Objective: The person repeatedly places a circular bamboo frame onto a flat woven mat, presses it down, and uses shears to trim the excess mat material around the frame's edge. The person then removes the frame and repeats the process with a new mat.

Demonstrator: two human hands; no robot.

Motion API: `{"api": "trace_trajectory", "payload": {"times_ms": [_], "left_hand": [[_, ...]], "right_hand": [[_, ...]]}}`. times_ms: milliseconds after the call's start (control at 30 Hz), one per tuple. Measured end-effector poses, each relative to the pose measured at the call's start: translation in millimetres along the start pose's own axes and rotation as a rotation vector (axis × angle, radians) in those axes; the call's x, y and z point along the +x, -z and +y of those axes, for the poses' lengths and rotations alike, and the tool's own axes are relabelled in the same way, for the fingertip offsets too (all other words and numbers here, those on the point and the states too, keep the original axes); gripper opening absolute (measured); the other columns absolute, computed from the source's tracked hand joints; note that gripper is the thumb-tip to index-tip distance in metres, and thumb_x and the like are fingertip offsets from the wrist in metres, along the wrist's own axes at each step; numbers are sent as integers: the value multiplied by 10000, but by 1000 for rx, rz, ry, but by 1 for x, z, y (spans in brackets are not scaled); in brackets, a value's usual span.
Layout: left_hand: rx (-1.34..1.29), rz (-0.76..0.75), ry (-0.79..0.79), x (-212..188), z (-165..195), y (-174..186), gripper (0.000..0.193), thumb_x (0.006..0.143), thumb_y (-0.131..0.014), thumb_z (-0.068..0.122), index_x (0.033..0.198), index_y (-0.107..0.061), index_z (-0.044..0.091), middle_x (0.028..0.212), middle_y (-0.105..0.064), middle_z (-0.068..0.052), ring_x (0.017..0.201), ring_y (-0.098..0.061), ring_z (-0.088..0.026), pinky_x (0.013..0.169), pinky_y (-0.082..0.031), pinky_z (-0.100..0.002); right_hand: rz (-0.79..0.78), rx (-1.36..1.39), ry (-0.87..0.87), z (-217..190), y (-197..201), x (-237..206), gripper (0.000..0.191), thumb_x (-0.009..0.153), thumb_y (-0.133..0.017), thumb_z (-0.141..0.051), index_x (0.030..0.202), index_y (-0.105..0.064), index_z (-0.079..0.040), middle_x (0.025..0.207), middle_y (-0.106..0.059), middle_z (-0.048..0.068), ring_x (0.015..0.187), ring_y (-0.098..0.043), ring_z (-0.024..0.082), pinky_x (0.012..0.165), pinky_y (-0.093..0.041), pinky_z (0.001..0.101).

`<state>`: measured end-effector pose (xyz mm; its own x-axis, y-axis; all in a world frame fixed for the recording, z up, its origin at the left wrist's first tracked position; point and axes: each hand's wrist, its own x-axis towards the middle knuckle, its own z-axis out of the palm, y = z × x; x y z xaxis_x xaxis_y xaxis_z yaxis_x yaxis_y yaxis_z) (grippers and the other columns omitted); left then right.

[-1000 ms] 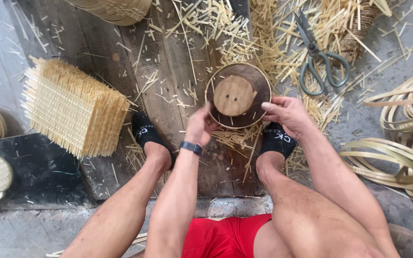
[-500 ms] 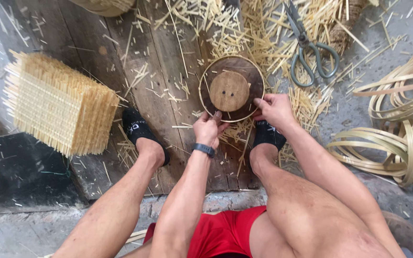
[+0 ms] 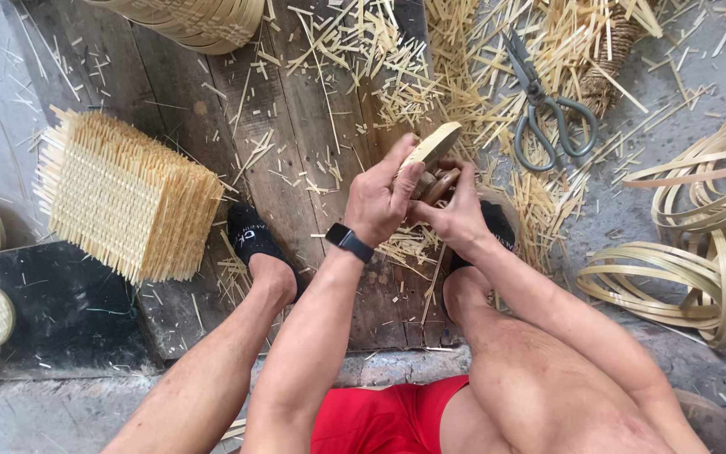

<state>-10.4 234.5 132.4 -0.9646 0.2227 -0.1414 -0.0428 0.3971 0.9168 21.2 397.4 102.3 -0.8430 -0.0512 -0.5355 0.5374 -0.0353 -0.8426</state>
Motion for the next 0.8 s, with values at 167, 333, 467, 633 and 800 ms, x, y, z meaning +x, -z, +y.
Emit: {"api": "trace_trajectory", "payload": {"times_ms": [167,333,467,633,800], "left_hand": [[56,79,-39,3,-47,-10,687,1056,-462,655,1376,-673,85,1233,-724,-202,1033,-764,-257,820,-648,-344],[-319,424,531,8,-143,46,775,1033,-462,647,1065,-748,-72,918,-763,-178,825,-755,-234,707,-607,-389],[-838,652,562,-15,-201,44,562,1021,-523,497,1265,-672,14,1189,-762,-91,1025,-750,-177,912,-592,-333],[-801,621,665,-41,-196,15,451,1012,-591,267,1354,-602,-27,1288,-677,-174,1070,-695,-270,942,-566,-462],[728,304,28,-60,-151,36,583,749,-667,39,1328,-617,-1,1338,-605,-183,1289,-512,-413,1125,-403,-490]], "right_hand": [[-125,62,-184,19,28,10,959,602,-742,-72,1427,-253,-57,1265,-534,179,1092,-652,308,875,-651,412],[-470,901,-60,82,98,-8,713,784,-629,-100,1455,-427,28,1381,-600,183,1265,-613,329,1110,-499,522],[-493,1056,-51,135,113,-11,563,861,-653,-86,1375,-522,102,1316,-638,227,1278,-624,360,1166,-458,508],[-470,924,-149,148,98,-9,664,784,-684,-121,1403,-517,51,1271,-654,178,1178,-640,319,1057,-502,487],[-444,788,-158,138,88,-9,729,738,-700,-113,1424,-502,37,1275,-652,164,1167,-636,291,1031,-507,412]]}}
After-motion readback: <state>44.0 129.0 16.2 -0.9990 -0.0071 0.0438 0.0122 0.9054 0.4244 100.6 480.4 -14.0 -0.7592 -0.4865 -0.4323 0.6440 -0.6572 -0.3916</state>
